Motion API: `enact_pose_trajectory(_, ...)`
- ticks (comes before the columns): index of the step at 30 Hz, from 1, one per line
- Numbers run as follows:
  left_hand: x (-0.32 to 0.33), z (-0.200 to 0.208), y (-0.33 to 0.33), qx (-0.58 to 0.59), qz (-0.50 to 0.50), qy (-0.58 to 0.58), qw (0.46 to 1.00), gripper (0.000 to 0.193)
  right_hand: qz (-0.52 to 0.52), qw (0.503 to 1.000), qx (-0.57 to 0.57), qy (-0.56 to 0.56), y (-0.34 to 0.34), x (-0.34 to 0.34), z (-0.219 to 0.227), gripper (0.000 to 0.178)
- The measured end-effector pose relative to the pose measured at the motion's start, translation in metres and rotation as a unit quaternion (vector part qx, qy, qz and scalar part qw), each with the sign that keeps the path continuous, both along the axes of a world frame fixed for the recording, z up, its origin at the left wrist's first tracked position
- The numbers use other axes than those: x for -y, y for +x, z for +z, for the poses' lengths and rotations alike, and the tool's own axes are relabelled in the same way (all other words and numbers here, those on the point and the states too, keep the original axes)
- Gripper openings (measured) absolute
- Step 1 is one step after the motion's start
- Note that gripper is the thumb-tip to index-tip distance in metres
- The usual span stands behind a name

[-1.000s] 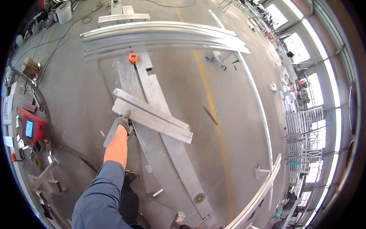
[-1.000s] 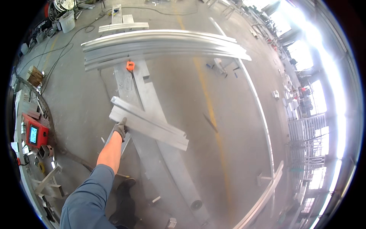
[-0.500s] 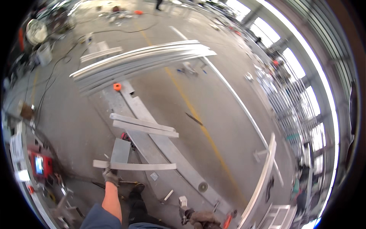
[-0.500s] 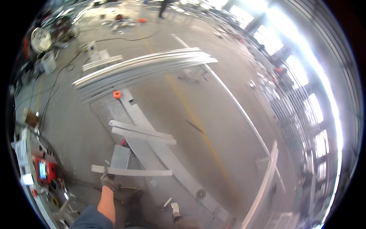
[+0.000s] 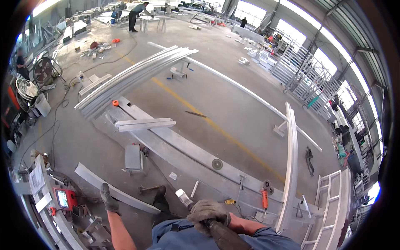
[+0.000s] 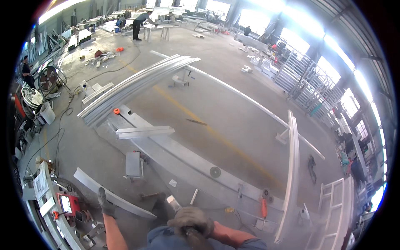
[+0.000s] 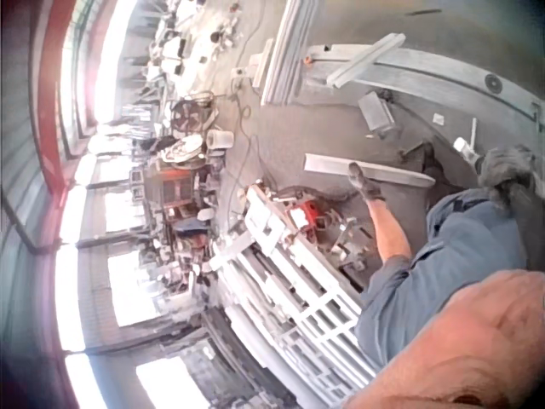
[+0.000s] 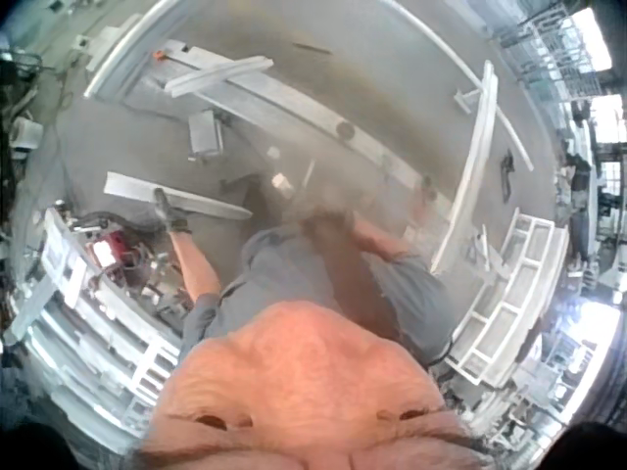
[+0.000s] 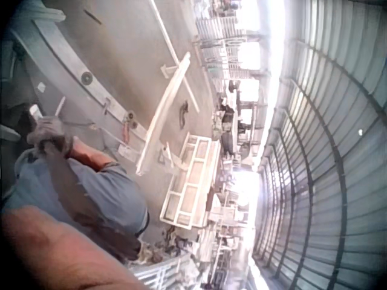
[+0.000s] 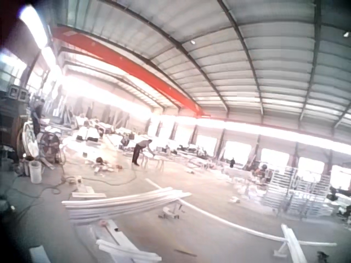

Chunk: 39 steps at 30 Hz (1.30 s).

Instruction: The person positions and welds metal frame components in a workshop. They align pieces, use a welding torch to join them, and occasionally pick up additional metal parts to continue assembly.

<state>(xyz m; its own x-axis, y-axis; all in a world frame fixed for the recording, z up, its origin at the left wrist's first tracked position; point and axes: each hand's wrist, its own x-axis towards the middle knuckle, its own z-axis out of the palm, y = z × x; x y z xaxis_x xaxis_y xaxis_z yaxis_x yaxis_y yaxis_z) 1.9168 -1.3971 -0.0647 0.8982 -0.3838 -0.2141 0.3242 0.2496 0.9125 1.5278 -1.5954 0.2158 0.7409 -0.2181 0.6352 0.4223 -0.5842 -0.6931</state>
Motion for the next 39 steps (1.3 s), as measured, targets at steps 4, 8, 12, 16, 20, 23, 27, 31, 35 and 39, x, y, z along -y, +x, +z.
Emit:
enact_pose_trajectory(4, -0.033, 0.073, -0.021, 0.070, 0.049, 0.011, 0.996, 0.049, 0.054, 0.996, -0.055, 0.043, -0.054, -0.058, 0.016, 0.036)
enact_pose_trajectory(8, -0.068, 0.147, -0.039, 0.007, 0.031, -0.028, 0.999, 0.057, 0.047, 0.996, -0.057, 0.041, -0.087, -0.102, 0.021, 0.042)
enact_pose_trajectory(12, -0.135, 0.167, -0.071, -0.051, -0.038, -0.011, 0.998, 0.064, 0.035, 0.998, -0.045, 0.034, -0.108, -0.150, 0.023, 0.041)
enact_pose_trajectory(16, -0.216, 0.091, -0.094, -0.131, -0.065, -0.040, 0.988, 0.064, 0.019, 0.999, -0.030, 0.040, -0.114, -0.203, 0.040, 0.037)
enact_pose_trajectory(20, -0.297, 0.056, -0.147, -0.148, 0.011, 0.020, 0.989, 0.069, 0.003, 1.000, 0.007, 0.002, -0.112, -0.248, 0.054, 0.042)
enact_pose_trajectory(23, -0.339, 0.102, -0.200, -0.221, 0.012, 0.082, 0.972, 0.064, -0.019, 0.999, 0.024, -0.020, -0.124, -0.283, 0.055, 0.043)
enact_pose_trajectory(27, -0.413, 0.052, -0.268, -0.226, -0.002, 0.012, 0.974, 0.055, 0.009, 0.999, 0.042, -0.023, -0.136, -0.309, 0.051, 0.041)
enact_pose_trajectory(31, -0.427, 0.067, -0.356, -0.288, -0.089, -0.031, 0.953, 0.055, 0.025, 0.996, 0.081, -0.033, -0.164, -0.320, 0.054, 0.039)
enact_pose_trajectory(35, -0.427, 0.103, -0.452, -0.277, -0.180, -0.043, 0.943, 0.065, 0.024, 0.993, 0.108, -0.040, -0.212, -0.319, 0.051, 0.041)
enact_pose_trajectory(39, -0.416, 0.103, -0.536, -0.251, -0.196, -0.008, 0.948, 0.061, 0.069, 0.993, 0.089, -0.022, -0.276, -0.308, 0.042, 0.039)
